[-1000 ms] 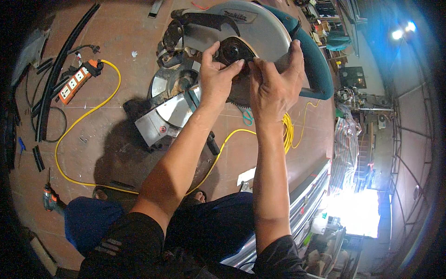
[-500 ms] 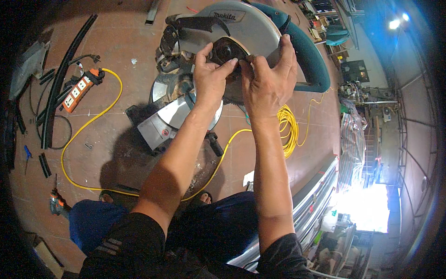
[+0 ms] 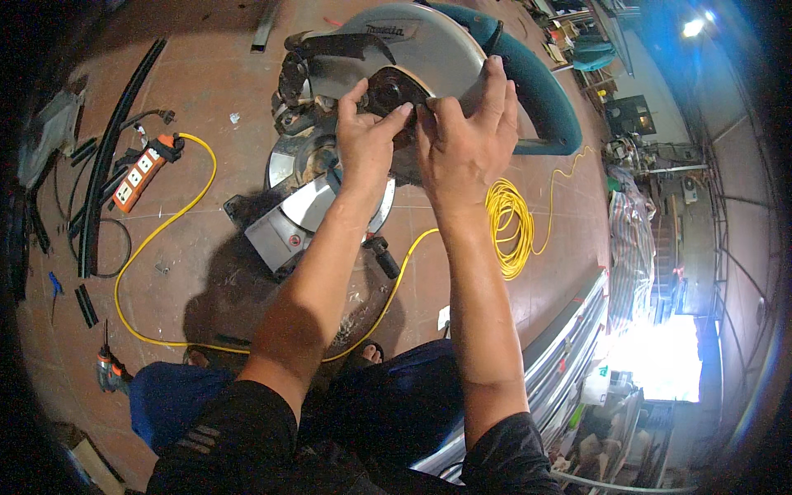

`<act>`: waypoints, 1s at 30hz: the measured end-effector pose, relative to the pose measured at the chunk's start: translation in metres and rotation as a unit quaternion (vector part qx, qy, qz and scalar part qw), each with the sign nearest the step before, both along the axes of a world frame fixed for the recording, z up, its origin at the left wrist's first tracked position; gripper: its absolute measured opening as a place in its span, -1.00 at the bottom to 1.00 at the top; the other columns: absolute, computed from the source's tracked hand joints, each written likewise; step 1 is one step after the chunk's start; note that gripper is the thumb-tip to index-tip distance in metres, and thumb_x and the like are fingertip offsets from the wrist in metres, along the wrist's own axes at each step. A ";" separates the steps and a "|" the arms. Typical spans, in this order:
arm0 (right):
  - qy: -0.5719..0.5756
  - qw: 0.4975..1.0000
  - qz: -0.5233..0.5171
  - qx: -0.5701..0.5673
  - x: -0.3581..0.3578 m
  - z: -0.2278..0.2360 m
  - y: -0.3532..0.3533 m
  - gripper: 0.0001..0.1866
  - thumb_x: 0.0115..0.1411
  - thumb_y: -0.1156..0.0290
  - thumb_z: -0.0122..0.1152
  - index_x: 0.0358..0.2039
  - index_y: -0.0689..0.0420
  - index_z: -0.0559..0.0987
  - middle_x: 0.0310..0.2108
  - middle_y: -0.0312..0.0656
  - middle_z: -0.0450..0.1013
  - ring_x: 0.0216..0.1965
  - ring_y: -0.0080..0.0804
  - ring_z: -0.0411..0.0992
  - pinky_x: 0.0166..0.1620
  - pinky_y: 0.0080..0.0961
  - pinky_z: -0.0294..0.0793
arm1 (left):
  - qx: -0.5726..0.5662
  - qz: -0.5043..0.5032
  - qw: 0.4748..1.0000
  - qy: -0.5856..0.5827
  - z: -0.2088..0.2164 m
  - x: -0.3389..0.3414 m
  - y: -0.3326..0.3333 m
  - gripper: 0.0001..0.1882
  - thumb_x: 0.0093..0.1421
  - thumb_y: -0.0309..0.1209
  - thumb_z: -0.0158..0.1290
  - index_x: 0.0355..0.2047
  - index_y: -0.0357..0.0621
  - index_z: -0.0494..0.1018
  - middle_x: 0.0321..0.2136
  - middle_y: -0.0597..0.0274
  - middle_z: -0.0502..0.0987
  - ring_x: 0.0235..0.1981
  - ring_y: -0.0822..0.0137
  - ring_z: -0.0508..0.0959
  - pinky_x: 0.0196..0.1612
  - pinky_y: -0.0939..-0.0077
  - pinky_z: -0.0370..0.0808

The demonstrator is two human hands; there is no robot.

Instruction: The person sits on the floor and repairs a miter saw. They remove a blade guard, use a screwdriver and a cordless drill to adjust internal components, and reattach the guard.

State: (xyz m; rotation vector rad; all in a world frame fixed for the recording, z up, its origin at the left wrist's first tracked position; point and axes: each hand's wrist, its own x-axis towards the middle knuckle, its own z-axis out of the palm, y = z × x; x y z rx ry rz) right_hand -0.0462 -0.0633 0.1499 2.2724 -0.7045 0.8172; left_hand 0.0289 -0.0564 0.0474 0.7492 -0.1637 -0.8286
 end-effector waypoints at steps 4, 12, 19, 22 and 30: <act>-0.006 1.000 0.003 -0.008 0.000 -0.001 0.000 -0.76 0.07 0.28 0.55 -0.25 -0.01 0.72 0.42 0.15 0.24 0.35 0.23 0.29 0.29 -0.01 0.33 | -0.014 0.008 1.000 0.022 -0.003 -0.003 -0.004 -0.19 0.14 -0.53 0.40 0.35 -0.23 0.24 -0.48 0.24 0.56 -0.48 0.45 0.59 -0.40 0.55 0.53; -0.019 1.000 -0.012 -0.001 0.002 -0.002 0.001 -0.75 0.06 0.27 0.56 -0.24 -0.03 0.73 0.40 0.14 0.26 0.34 0.23 0.29 0.30 -0.01 0.33 | -0.047 0.005 0.998 0.039 -0.003 -0.003 -0.005 -0.20 0.15 -0.55 0.39 0.34 -0.25 0.24 -0.47 0.25 0.56 -0.47 0.46 0.59 -0.42 0.56 0.52; -0.022 1.000 -0.010 0.005 0.000 -0.003 -0.001 -0.76 0.03 0.24 0.56 -0.29 -0.04 0.72 0.42 0.13 0.24 0.34 0.27 0.29 0.28 0.02 0.35 | -0.060 0.014 0.996 0.057 -0.004 -0.005 -0.007 -0.21 0.16 -0.56 0.38 0.34 -0.25 0.23 -0.45 0.27 0.55 -0.46 0.46 0.58 -0.39 0.54 0.54; -0.027 1.000 -0.004 -0.003 0.000 -0.004 -0.003 -0.77 0.02 0.22 0.53 -0.30 -0.09 0.71 0.41 0.11 0.26 0.32 0.35 0.29 0.24 0.07 0.37 | -0.033 -0.004 0.998 0.053 -0.003 -0.004 -0.005 -0.21 0.16 -0.57 0.38 0.34 -0.25 0.24 -0.41 0.21 0.59 -0.44 0.43 0.60 -0.36 0.53 0.56; -0.011 1.000 -0.001 0.000 -0.002 -0.003 -0.004 -0.75 -0.02 0.19 0.55 -0.33 -0.07 0.70 0.43 0.11 0.23 0.34 0.29 0.26 0.24 0.05 0.35 | -0.052 -0.004 0.997 0.058 0.004 0.000 -0.001 -0.19 0.19 -0.61 0.33 0.38 -0.24 0.16 -0.33 0.07 0.64 -0.36 0.37 0.67 -0.32 0.51 0.60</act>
